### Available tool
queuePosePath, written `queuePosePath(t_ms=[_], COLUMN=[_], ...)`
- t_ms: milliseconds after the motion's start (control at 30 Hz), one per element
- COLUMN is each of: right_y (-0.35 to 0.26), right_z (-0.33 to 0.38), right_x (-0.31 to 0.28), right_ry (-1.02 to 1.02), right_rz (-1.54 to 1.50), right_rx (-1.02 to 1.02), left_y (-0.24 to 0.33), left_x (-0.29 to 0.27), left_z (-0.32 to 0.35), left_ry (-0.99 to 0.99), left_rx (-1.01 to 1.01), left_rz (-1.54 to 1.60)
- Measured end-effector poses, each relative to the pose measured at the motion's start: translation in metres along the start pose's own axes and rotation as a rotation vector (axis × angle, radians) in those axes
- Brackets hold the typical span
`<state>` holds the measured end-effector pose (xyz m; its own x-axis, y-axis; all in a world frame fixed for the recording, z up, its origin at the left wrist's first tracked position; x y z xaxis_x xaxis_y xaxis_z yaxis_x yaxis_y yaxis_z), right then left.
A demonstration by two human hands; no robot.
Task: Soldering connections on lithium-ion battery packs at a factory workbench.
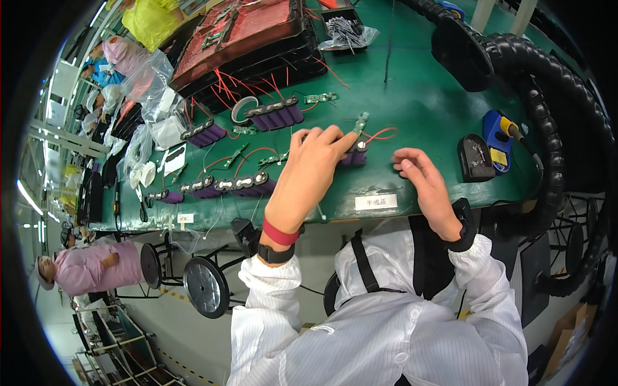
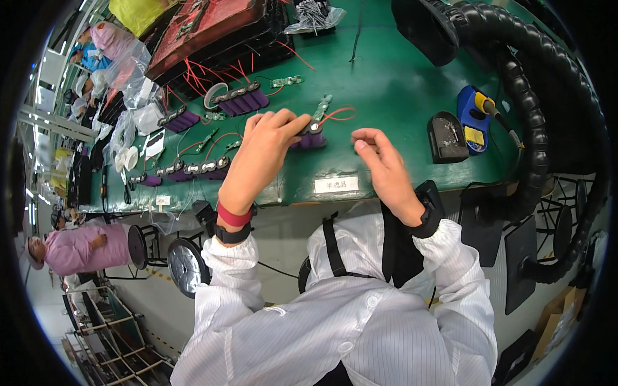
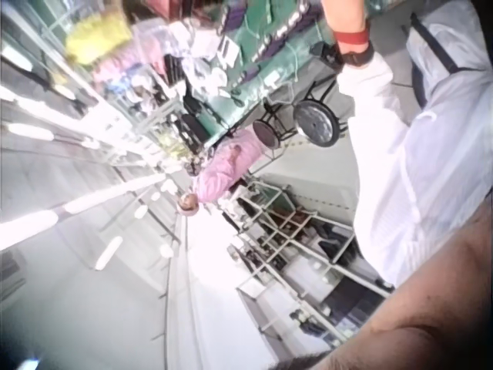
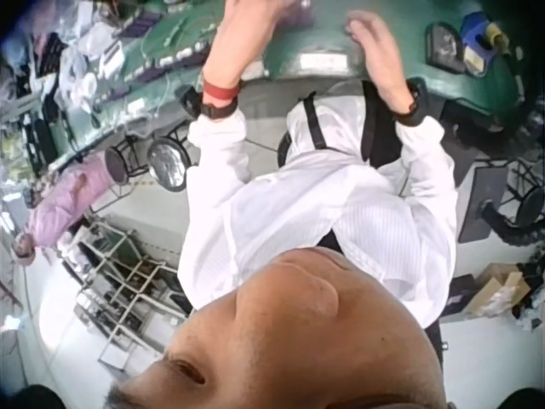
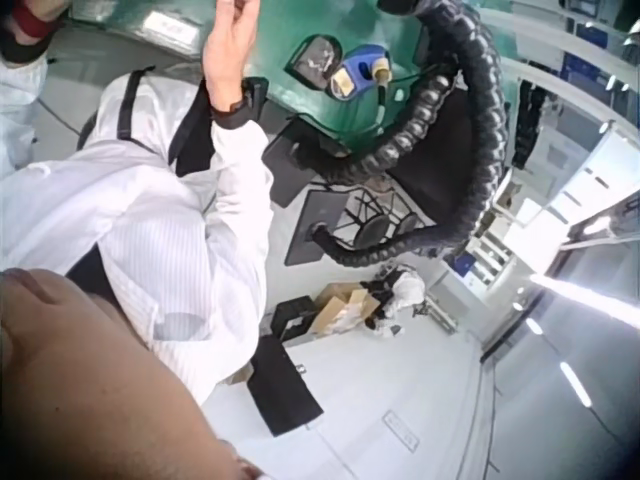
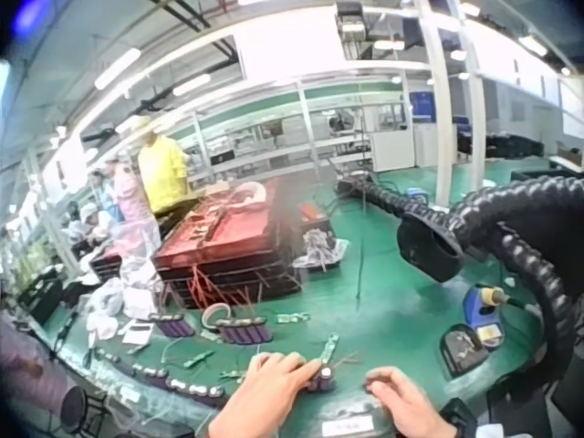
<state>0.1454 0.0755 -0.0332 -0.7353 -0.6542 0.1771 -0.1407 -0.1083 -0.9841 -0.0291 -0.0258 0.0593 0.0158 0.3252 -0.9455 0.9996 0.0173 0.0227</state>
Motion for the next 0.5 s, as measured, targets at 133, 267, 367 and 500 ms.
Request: queuePosePath(t_ms=[133,267,367,500], right_y=[0.008,0.010,0.007,0.002], right_z=[-0.005,-0.012,-0.017,-0.018], right_x=[0.011,0.021,0.037,0.055], right_ry=[-0.085,-0.111,-0.204,-0.292], right_rz=[0.045,0.084,0.193,0.383], right_rx=[-0.009,-0.012,-0.006,-0.153], left_y=[-0.006,-0.014,-0.025,-0.030], left_x=[-0.001,-0.003,-0.003,-0.006], left_z=[0.015,0.019,0.027,0.030], left_ry=[-0.054,-0.106,-0.090,-0.090], left_rx=[-0.036,-0.055,-0.085,-0.118], left_rz=[0.019,0.056,0.051,0.083])
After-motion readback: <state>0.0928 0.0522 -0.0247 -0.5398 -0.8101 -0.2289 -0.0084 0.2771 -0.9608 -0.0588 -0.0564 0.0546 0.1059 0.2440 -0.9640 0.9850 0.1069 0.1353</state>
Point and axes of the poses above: each hand's wrist, its own z-axis away from the middle knuckle, its own x-axis out of the palm, y = z × x, the point moved 7 cm from there along -z, towards the middle knuckle, and after that the axes turned 9 degrees about -z, right-handed, at the moved point
